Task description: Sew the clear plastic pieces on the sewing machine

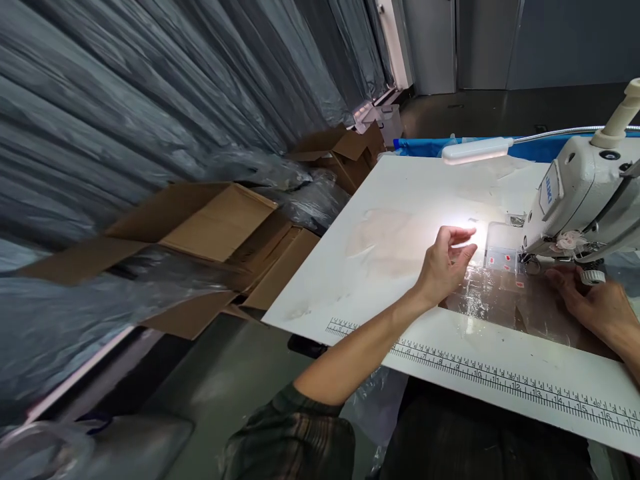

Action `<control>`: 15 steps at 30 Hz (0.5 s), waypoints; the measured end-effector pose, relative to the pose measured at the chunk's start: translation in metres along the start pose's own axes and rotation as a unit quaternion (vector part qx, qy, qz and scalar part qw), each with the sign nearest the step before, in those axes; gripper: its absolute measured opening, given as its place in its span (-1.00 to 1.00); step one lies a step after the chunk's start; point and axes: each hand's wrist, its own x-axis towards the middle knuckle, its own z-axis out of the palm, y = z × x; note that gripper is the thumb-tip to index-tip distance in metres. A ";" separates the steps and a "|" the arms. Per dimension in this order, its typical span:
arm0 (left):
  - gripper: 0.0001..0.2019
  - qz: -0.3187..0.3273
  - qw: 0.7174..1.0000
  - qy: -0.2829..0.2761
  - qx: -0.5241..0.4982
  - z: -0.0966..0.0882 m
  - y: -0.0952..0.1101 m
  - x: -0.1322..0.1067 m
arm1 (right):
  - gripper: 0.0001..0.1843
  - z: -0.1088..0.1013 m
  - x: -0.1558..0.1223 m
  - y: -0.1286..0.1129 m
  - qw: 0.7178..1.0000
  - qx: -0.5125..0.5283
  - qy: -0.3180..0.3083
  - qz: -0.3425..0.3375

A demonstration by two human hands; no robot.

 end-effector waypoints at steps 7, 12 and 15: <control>-0.69 0.195 0.909 -0.319 0.187 0.005 -0.007 -0.009 | -0.61 -0.009 0.002 -0.001 0.996 -0.068 -0.050 -0.014; -0.53 0.187 0.904 -0.335 0.188 0.006 -0.005 -0.014 | -0.67 -0.012 -0.001 0.005 0.996 0.016 -0.086 0.011; -0.63 0.119 0.937 -0.297 0.139 -0.001 0.007 -0.013 | -0.53 -0.004 -0.007 -0.003 0.978 0.167 -0.119 0.046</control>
